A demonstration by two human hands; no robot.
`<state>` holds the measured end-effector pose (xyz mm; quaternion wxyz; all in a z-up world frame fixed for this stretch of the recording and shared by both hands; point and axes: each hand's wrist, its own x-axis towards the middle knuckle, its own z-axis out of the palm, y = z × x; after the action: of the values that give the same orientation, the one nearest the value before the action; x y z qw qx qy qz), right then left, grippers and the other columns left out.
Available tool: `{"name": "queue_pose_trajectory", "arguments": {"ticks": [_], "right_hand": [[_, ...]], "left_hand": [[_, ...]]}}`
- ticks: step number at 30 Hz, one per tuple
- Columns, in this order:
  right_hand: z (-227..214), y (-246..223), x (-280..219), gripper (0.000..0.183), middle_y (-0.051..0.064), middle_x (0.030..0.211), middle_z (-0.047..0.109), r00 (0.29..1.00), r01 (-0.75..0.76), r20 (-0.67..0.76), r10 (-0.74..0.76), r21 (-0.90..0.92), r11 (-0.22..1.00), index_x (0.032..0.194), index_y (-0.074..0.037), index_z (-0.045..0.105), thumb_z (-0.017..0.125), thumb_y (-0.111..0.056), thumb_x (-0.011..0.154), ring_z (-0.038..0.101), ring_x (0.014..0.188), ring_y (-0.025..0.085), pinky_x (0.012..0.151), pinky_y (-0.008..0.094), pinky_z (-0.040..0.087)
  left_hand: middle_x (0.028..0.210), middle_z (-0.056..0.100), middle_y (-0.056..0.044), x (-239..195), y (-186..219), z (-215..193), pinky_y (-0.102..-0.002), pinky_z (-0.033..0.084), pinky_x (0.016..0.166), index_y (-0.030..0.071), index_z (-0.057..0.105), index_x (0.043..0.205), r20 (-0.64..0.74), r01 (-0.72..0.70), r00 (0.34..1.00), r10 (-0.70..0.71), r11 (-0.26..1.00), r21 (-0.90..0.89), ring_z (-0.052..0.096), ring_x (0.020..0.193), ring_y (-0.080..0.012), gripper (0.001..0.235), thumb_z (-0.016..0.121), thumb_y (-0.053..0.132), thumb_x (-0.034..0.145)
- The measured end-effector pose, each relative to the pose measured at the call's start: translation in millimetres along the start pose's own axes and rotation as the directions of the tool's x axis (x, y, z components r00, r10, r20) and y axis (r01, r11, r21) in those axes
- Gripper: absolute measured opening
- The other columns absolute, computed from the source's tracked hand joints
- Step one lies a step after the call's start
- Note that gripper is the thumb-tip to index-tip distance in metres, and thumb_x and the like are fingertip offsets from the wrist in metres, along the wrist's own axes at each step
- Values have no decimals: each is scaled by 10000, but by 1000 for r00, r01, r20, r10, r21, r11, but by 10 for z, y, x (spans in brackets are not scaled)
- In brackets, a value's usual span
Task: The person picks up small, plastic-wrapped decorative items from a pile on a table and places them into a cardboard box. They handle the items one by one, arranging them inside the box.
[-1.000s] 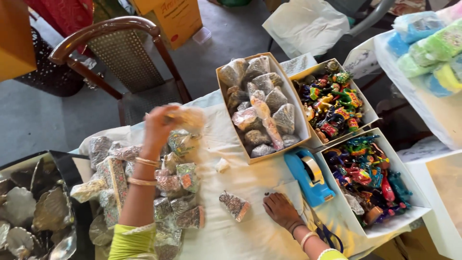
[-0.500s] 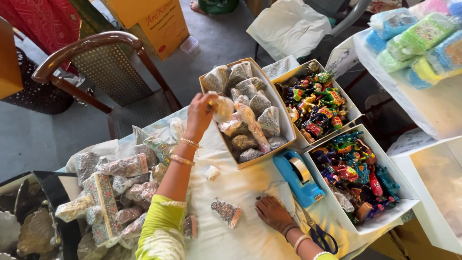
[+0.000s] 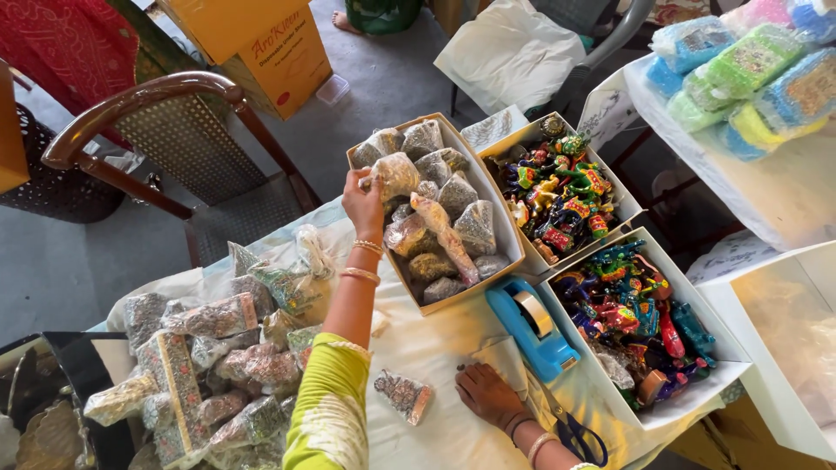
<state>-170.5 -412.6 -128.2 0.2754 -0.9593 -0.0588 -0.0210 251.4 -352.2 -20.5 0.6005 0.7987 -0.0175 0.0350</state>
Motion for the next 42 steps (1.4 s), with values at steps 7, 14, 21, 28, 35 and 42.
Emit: {"name": "queue_pose_trajectory", "arguments": {"ticks": [7, 14, 21, 28, 35, 42], "right_hand": [[36, 13, -18, 137, 114, 1010, 598, 1000, 12, -15, -12, 6, 1000, 1030, -92, 586, 606, -214, 970, 570, 992, 339, 943, 449, 462], [14, 8, -14, 131, 113, 1012, 602, 1000, -2, 5, 2, 22, 1000, 1032, -96, 590, 601, -214, 976, 572, 992, 333, 954, 443, 458], [-20, -19, -1, 128, 105, 1019, 604, 1000, 12, -10, -12, 12, 1000, 1024, -93, 584, 605, -205, 967, 574, 990, 327, 947, 442, 455], [-59, -53, 2, 118, 107, 988, 590, 1000, -23, 9, 23, 17, 1000, 1015, -99, 582, 606, -206, 971, 574, 983, 328, 936, 435, 464], [-10, -11, -8, 115, 103, 992, 595, 999, -37, 18, 37, 37, 999, 1013, -103, 584, 603, -208, 972, 581, 983, 324, 946, 438, 464], [55, 23, -30, 140, 116, 1015, 600, 1000, 15, -18, -14, 6, 1000, 1040, -92, 587, 609, -209, 966, 580, 998, 339, 961, 449, 458]], "left_hand": [[1008, 561, -51, -126, -433, 229, -296, 523, 712, 40, 600, 985, -252, -55, 967, 40, 997, -50, 554, 786, -137, 214, 755, 183, 945], [1022, 554, -57, -298, -476, 251, -317, 519, 736, 29, 566, 982, -295, -28, 955, 20, 999, -23, 542, 828, -150, 254, 774, 175, 965], [1122, 493, -66, -516, -301, 428, -275, 615, 748, 31, 503, 1002, -304, 14, 942, -142, 922, -388, 659, 860, -144, 254, 722, 141, 934], [1104, 514, -97, -519, -476, 425, -317, 615, 754, 24, 495, 1021, -293, -18, 956, -9, 996, -91, 615, 915, -183, 272, 732, 118, 928], [946, 631, -104, -406, -419, 61, -353, 531, 703, 3, 643, 933, -240, -91, 965, 106, 993, 71, 611, 799, -250, 161, 787, 60, 888], [1006, 738, -98, 59, -451, -187, -206, 657, 704, 61, 657, 1065, 83, -30, 995, 59, 950, -312, 751, 871, -146, 112, 689, 51, 958]]}}
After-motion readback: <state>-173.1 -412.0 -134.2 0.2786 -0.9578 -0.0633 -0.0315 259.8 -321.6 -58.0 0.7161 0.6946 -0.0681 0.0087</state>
